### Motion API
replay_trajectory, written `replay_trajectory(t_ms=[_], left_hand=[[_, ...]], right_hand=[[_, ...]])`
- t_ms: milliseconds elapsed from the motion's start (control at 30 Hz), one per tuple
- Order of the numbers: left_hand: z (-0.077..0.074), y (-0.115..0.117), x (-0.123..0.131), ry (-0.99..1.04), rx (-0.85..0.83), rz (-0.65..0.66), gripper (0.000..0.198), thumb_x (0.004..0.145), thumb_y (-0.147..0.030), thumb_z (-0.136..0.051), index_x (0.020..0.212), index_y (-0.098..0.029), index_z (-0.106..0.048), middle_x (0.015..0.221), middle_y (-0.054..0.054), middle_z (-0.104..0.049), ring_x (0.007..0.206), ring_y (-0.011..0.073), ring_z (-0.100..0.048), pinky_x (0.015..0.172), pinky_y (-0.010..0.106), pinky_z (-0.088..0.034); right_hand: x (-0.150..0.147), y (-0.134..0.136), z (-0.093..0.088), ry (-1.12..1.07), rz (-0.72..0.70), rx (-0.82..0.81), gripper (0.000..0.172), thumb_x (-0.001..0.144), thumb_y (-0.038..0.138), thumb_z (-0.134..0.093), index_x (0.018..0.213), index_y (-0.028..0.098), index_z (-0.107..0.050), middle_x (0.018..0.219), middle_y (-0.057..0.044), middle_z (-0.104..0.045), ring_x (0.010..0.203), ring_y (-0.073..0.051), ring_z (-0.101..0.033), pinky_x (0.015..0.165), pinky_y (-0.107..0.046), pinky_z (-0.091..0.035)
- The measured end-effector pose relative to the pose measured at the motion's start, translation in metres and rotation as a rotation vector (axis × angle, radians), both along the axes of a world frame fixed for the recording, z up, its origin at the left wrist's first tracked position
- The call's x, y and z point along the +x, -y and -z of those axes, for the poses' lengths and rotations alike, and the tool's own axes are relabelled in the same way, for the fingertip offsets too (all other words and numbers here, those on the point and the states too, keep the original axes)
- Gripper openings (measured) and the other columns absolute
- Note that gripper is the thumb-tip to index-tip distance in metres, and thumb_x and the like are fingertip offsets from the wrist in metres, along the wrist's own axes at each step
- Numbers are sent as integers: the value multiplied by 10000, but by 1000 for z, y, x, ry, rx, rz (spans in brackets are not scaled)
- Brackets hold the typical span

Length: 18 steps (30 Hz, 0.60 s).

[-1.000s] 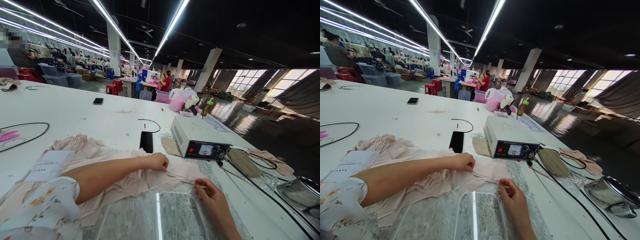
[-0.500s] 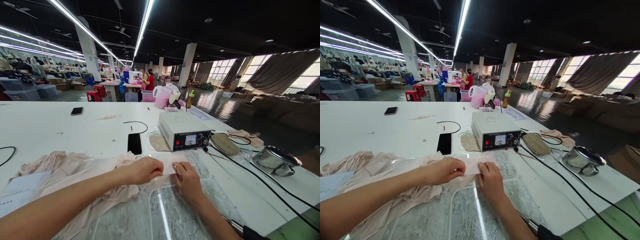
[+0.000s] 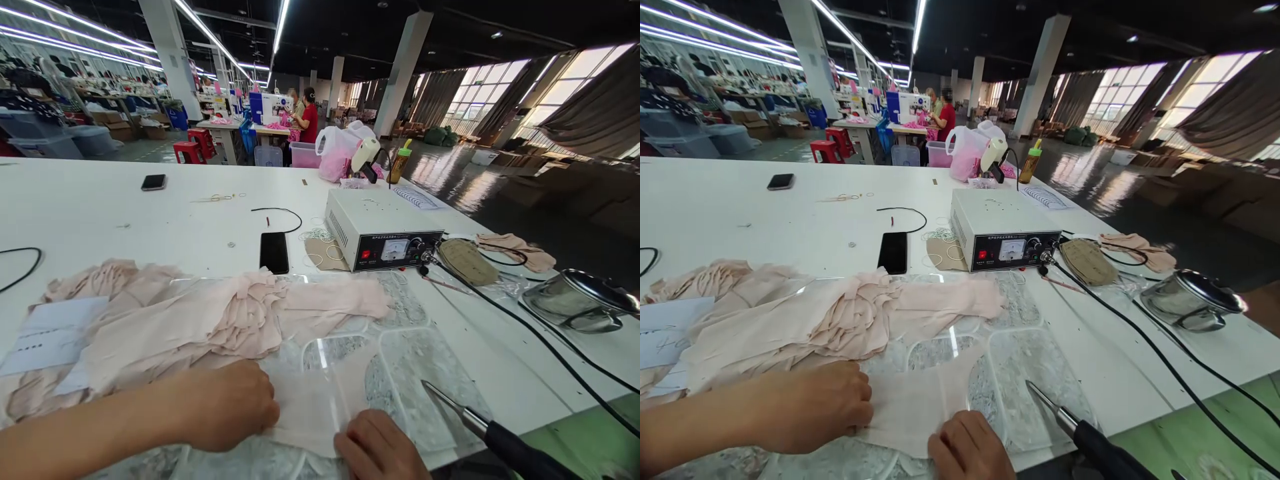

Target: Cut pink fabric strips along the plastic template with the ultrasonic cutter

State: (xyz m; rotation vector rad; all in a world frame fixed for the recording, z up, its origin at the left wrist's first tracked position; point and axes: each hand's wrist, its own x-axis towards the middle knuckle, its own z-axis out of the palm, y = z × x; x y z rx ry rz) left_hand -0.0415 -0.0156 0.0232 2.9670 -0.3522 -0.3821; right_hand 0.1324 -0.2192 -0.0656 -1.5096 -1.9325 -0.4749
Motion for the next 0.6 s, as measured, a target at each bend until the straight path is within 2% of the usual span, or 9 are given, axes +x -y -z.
replay_trajectory(t_ms=[67,167,233,267,333,467,600], left_hand=[[-3,4,2,21,-21,-14,256,755,-117,-756,587,-182,-574,579,-26,-614,499,147,-544,499,277,-349],[-1,17,18,136,-90,-10,206,864,-191,-684,678,-179,-597,680,-12,-638,609,149,-588,603,264,-426],[7,25,33,263,-95,-14,67,907,-180,-630,844,-160,-635,846,24,-678,769,168,-628,767,272,-462],[12,28,39,330,-91,2,65,922,-188,-611,958,-143,-640,962,54,-688,875,186,-635,861,291,-455],[26,32,47,435,-67,47,212,955,-220,-573,1132,-109,-606,1177,105,-652,1081,232,-597,1009,358,-399],[46,30,48,463,-66,95,301,992,-269,-523,1236,-100,-569,1291,120,-606,1233,239,-527,1108,388,-334],[49,27,50,437,-124,63,319,1022,-265,-454,1297,-125,-536,1319,114,-595,1258,218,-521,1135,378,-319]], right_hand=[[1,4,-2,-43,-14,-18,244,776,-1,-429,842,190,-567,639,-7,-520,545,-125,-491,529,-252,-437],[13,5,-10,-141,-15,13,290,798,24,-405,973,165,-589,748,-61,-603,661,-154,-575,586,-272,-506],[25,2,-16,-132,38,-9,336,820,32,-432,1091,140,-600,875,-104,-661,811,-182,-632,688,-294,-554],[30,-1,-18,-96,76,-31,349,833,45,-451,1135,133,-601,942,-117,-679,887,-197,-644,745,-311,-567],[39,-5,-19,-8,143,-69,344,853,82,-477,1168,125,-608,1030,-126,-696,974,-227,-651,803,-349,-577],[43,3,-13,19,211,-36,320,875,108,-481,1161,114,-623,1039,-129,-713,967,-248,-675,772,-364,-595],[38,39,0,-182,218,43,312,841,63,-544,1103,195,-651,939,-63,-736,870,-207,-708,753,-297,-595]])
